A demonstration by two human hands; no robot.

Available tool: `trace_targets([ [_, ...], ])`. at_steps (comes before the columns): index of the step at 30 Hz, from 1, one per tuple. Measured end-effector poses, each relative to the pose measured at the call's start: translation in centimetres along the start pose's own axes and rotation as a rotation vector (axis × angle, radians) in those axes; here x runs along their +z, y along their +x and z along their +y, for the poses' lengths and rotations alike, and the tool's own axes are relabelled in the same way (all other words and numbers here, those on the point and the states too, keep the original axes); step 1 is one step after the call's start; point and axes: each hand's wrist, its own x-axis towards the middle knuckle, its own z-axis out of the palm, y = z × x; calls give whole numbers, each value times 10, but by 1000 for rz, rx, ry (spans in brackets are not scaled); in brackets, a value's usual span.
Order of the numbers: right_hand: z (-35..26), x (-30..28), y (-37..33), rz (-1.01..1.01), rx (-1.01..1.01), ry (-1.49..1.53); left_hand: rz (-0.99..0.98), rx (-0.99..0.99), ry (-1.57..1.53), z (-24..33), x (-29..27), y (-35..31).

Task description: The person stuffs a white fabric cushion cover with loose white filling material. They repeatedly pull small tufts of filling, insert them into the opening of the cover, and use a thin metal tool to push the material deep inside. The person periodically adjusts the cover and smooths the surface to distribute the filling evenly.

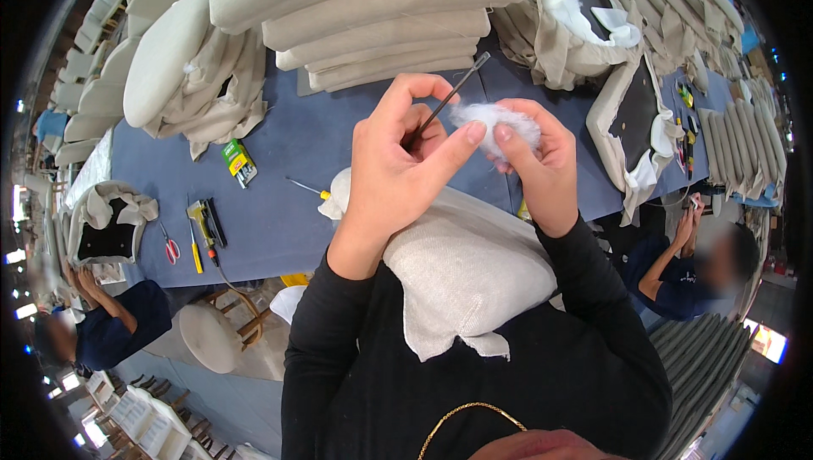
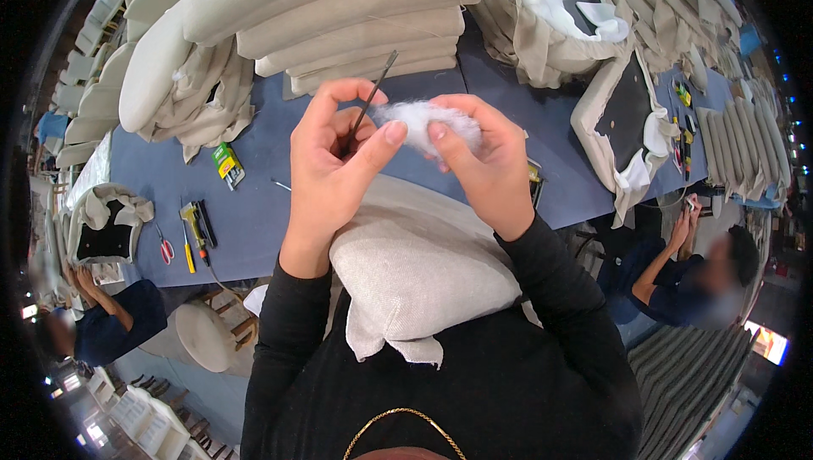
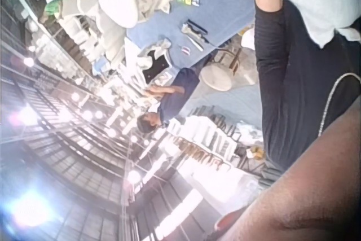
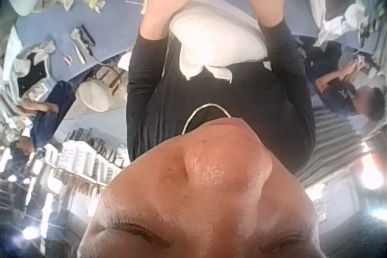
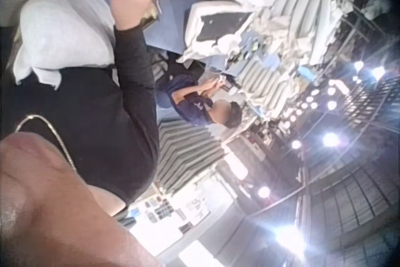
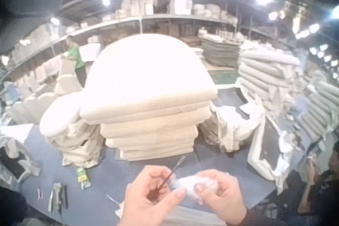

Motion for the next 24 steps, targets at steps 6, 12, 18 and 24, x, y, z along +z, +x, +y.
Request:
trace_targets([
  [6, 3, 0, -1, 61, -149, -111, -85, -7, 118, -4, 0, 8],
  [12, 10, -6, 2, 147, -83, 39, -123, -6, 163, -5, -3, 10],
  [18, 16, 5, 4, 202, -186, 70, -197, -100, 107, 3, -1, 13],
  [24, 12, -16, 1, 12, 10, -94, -270, 19, 215, 0, -4, 14],
])
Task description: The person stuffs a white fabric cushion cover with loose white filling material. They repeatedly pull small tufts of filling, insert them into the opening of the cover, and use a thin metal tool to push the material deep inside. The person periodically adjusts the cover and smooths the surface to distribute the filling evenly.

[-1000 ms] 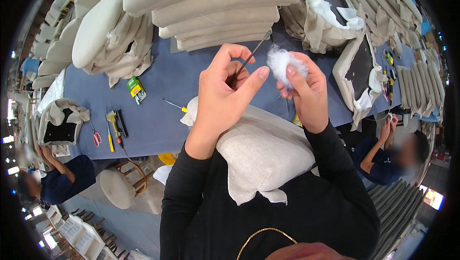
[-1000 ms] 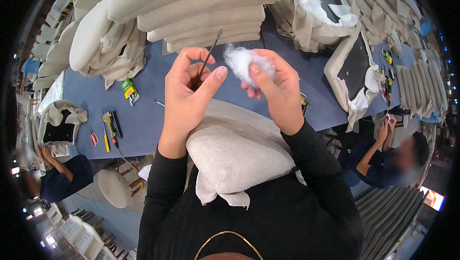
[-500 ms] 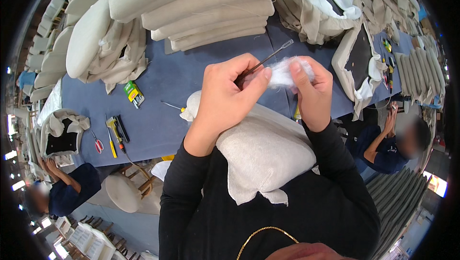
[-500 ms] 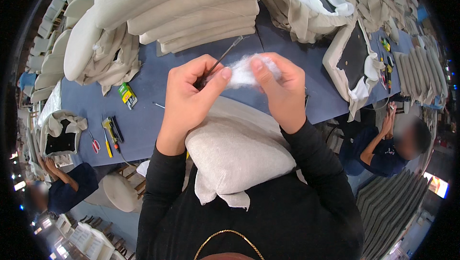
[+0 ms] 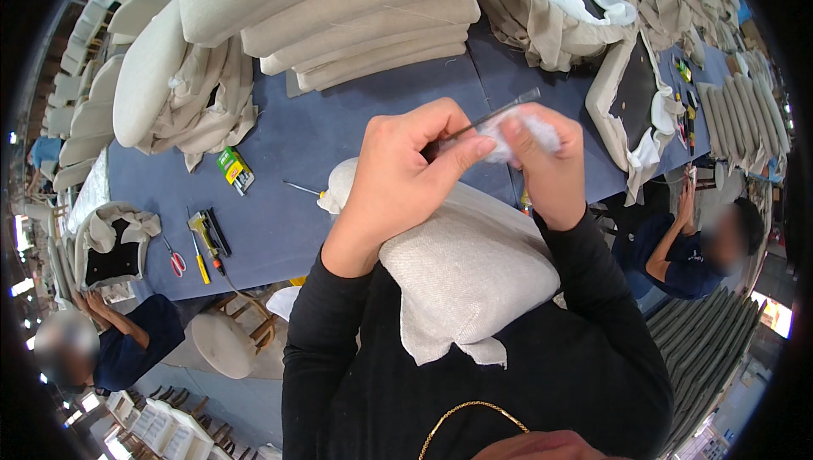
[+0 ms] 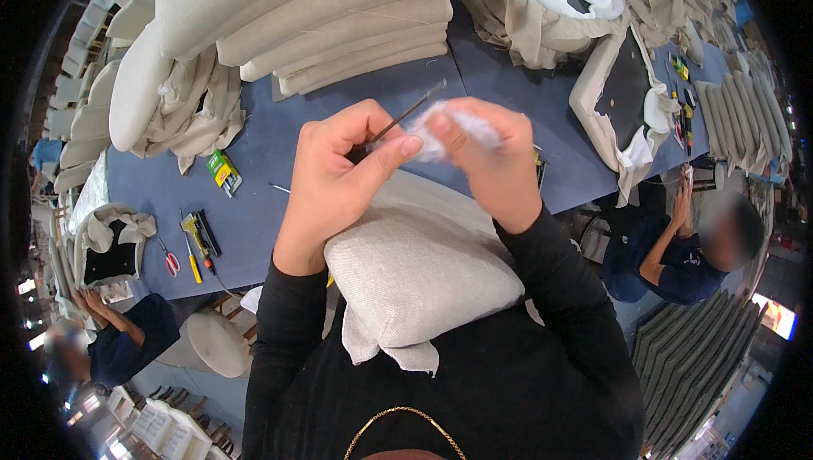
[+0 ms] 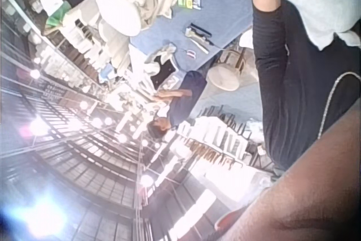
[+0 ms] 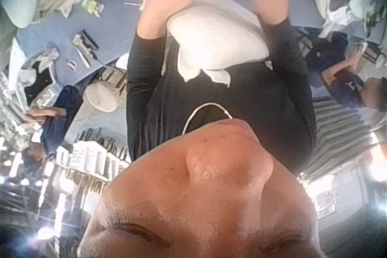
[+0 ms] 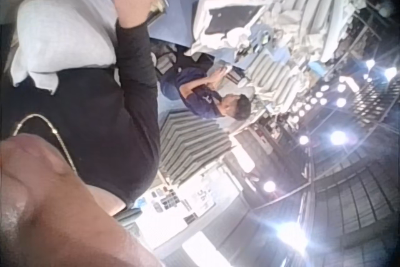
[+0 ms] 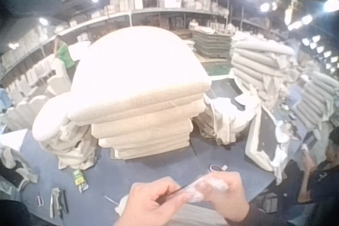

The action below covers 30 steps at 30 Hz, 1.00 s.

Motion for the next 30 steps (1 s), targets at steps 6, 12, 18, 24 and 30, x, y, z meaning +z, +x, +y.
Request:
trace_targets([
  [6, 14, -3, 7, 112, 40, 498, 25, 160, 74, 5, 10, 5],
  [12, 13, -14, 5, 158, 18, 691, -13, 262, 11, 2, 19, 22],
  [18, 33, -53, 26, 255, -55, 1093, -11, 337, -92, 3, 22, 38],
  [24, 24, -61, 1, 456, -236, 686, 161, 308, -315, -17, 29, 45],
  [30, -35, -38, -55, -309, -571, 22, 241, 345, -172, -11, 37, 48],
])
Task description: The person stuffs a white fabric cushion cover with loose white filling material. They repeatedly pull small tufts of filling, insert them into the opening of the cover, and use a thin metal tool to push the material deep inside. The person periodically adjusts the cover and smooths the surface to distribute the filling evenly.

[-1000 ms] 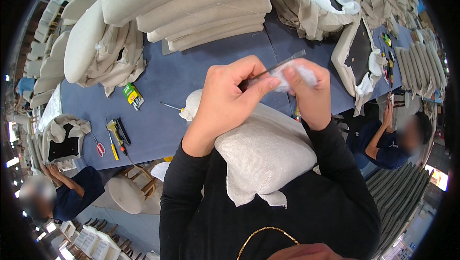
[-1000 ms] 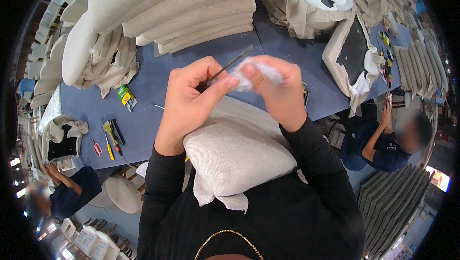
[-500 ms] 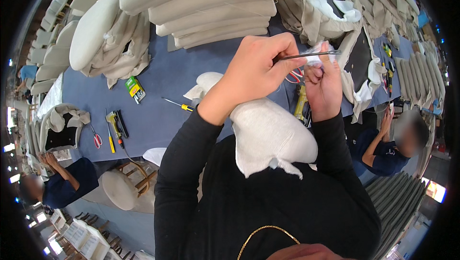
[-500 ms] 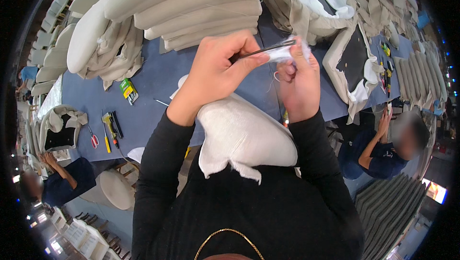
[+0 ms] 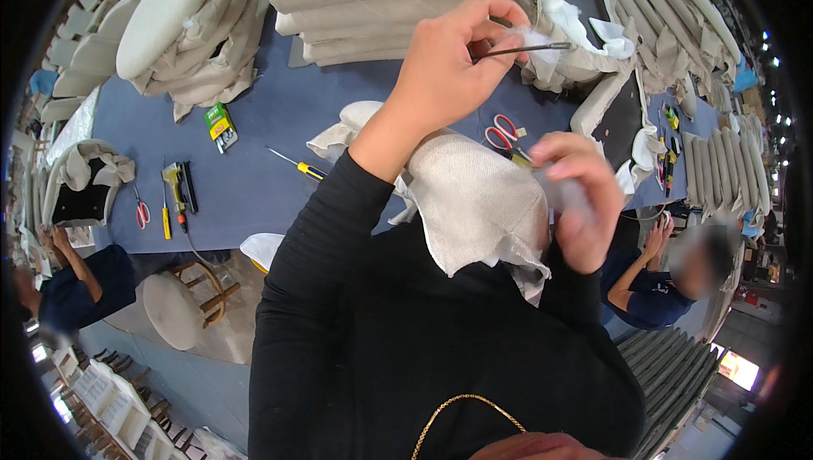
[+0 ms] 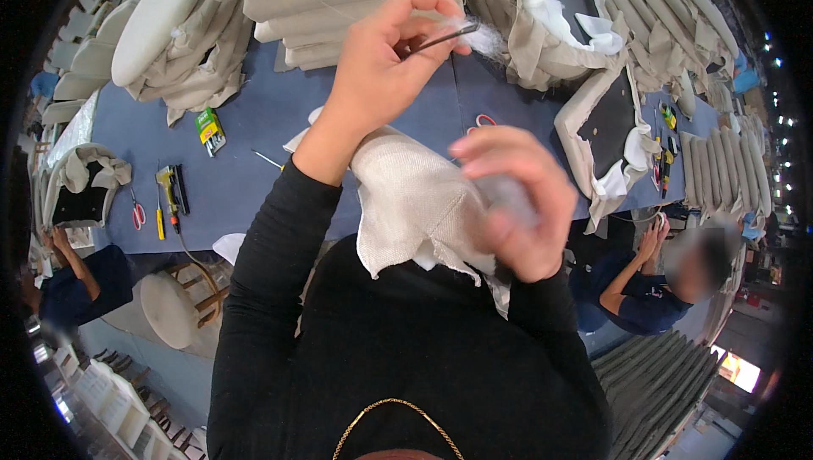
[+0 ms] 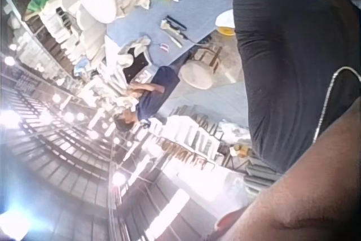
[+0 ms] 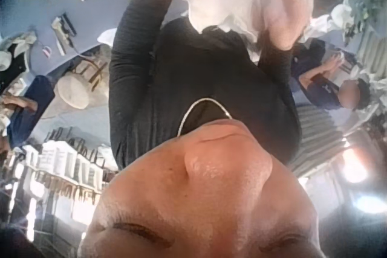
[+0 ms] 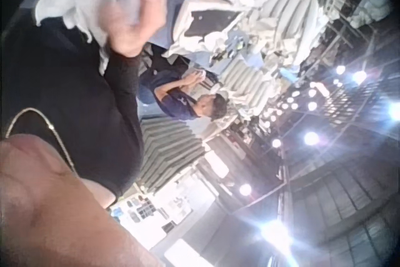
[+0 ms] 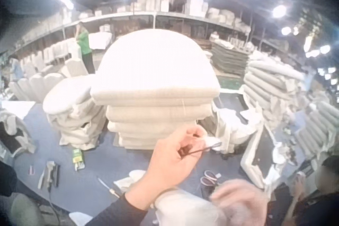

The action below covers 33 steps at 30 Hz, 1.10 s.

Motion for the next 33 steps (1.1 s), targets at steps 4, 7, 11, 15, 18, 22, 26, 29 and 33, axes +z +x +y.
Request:
trace_targets([
  [4, -10, 15, 11, -151, -11, -226, 55, -48, 20, 22, 5, -2],
  [7, -4, 12, 5, -109, -37, -203, 91, -59, 67, 35, -1, -8],
  [11, 4, -1, 10, -95, -190, -322, 265, -129, -68, 52, -22, -37],
  [15, 10, -20, 16, -120, -259, -540, 313, -177, -21, 60, -36, -72],
  [18, -2, -20, 36, -156, -210, -728, 273, -167, -130, 64, -29, -99],
  [22, 1, -29, 49, -107, -179, -823, 153, -257, -197, 67, -14, -123],
  [26, 0, -15, 60, 111, 144, -653, 35, -157, 52, 73, -6, -110],
  [29, 4, -9, 64, 103, 136, -616, 71, -89, 140, 61, 8, -90],
  [33, 3, -3, 72, -94, 10, -619, 74, -238, 275, 60, 9, -79],
])
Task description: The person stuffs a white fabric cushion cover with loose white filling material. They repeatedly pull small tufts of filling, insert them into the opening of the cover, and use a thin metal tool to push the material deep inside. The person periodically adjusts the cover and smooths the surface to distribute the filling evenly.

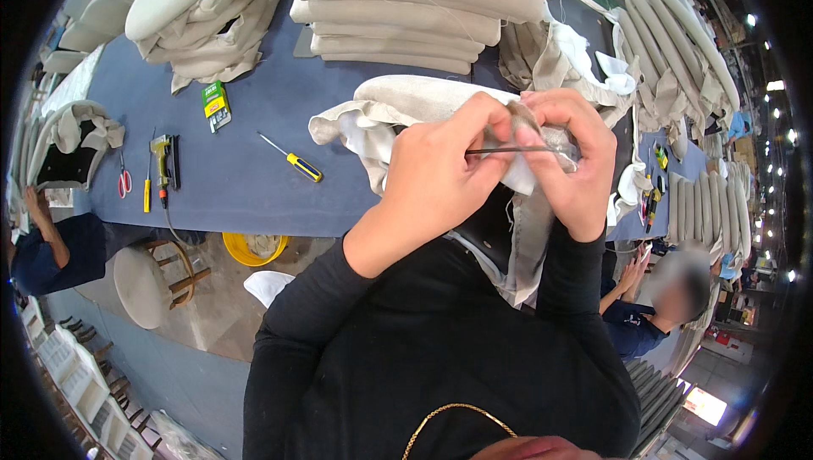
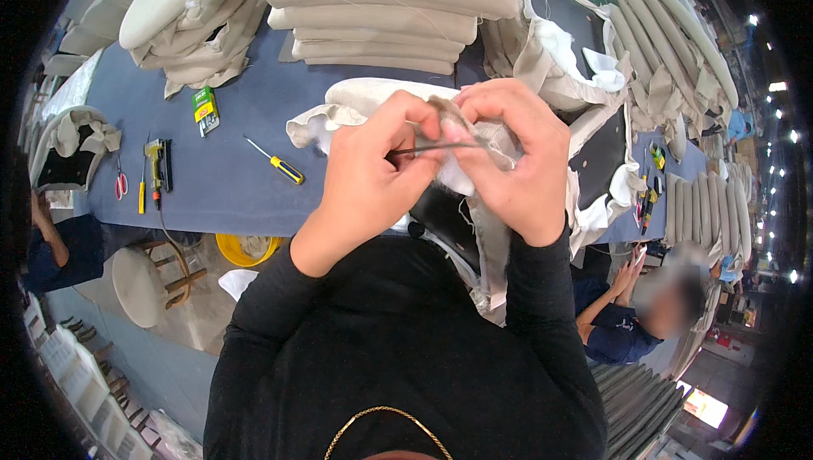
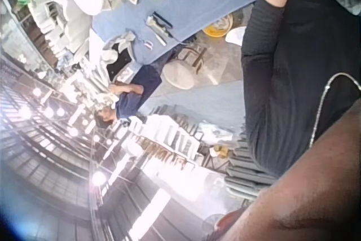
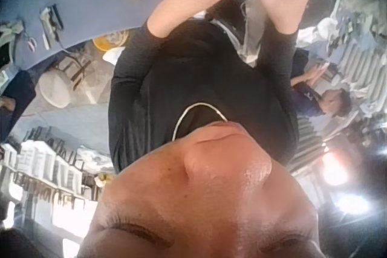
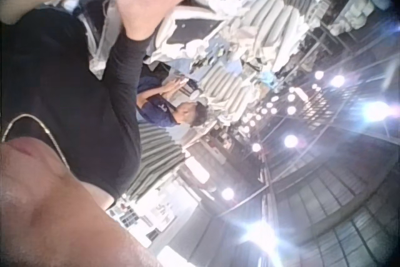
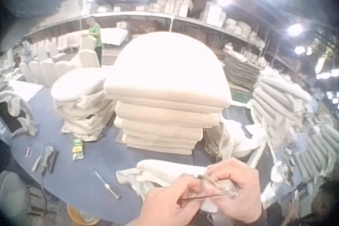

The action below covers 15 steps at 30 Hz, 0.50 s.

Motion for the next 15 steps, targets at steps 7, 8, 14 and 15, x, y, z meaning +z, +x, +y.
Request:
trace_targets([
  [7, 12, 4, -4, 133, 105, 13, 54, 59, -43, -22, -6, -36],
  [8, 12, 4, -3, 138, 110, 3, 65, 103, -21, -24, -5, -38],
  [14, 11, 10, -4, 182, 139, 24, 55, 86, 50, -26, 3, -31],
  [15, 10, 10, -4, 188, 142, 33, 69, 96, 59, -28, 4, -30],
])
